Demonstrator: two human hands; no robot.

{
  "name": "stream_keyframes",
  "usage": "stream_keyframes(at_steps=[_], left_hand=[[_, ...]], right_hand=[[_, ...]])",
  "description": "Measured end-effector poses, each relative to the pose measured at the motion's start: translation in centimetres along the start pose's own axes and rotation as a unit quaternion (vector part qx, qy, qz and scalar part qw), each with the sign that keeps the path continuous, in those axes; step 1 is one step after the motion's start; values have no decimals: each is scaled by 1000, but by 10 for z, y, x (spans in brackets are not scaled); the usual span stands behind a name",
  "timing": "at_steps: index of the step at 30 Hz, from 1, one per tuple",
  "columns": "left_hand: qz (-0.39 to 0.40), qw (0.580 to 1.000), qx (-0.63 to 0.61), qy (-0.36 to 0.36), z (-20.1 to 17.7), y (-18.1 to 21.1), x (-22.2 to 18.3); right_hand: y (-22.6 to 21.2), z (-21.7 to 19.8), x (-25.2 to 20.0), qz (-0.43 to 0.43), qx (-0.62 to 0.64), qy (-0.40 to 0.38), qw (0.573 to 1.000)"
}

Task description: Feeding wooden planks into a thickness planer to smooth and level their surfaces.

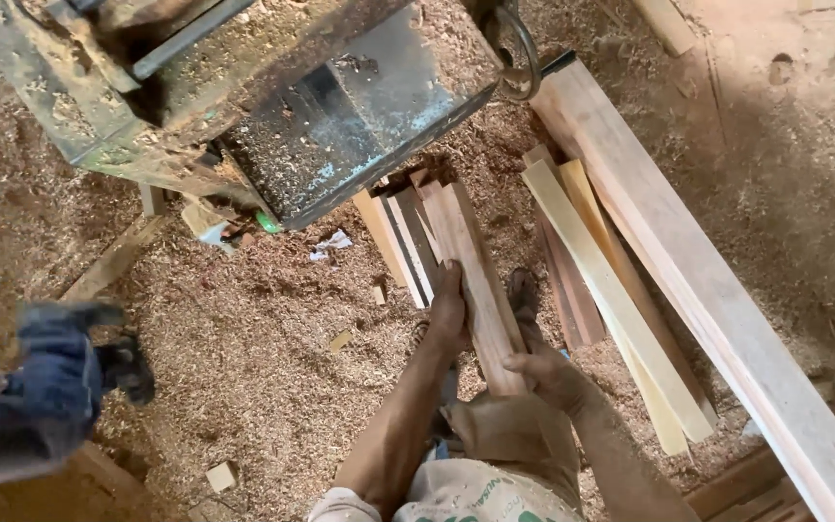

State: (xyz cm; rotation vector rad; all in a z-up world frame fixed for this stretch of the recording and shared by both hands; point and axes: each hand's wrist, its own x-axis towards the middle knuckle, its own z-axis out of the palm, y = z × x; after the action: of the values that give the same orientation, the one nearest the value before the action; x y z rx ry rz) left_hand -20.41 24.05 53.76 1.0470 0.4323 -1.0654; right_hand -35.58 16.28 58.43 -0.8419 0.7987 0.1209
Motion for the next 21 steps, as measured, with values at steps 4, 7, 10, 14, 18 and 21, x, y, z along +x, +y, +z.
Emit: stream_keyframes(at_steps=[4, 7, 10, 14, 18, 21], left_hand=[[2, 999, -31, 4, -1, 11, 0], [9, 999, -50, -1, 2, 16, -3], [56, 998, 10, -34, 7, 39, -35], [149, 965, 210, -48, -14, 45, -53], [223, 954, 189, -60, -37, 22, -33], [241, 949, 199, -48, -43, 21, -33]], right_hand=[[-18, 37, 11, 34, -220, 81, 971], [-49, 76, 6, 59, -295, 109, 947], [-90, 117, -9, 55, -174, 89, 979], [36, -47, 101, 71, 133, 0, 989], [10, -33, 106, 120, 169, -72, 976], [2, -18, 103, 120, 156, -87, 976]])
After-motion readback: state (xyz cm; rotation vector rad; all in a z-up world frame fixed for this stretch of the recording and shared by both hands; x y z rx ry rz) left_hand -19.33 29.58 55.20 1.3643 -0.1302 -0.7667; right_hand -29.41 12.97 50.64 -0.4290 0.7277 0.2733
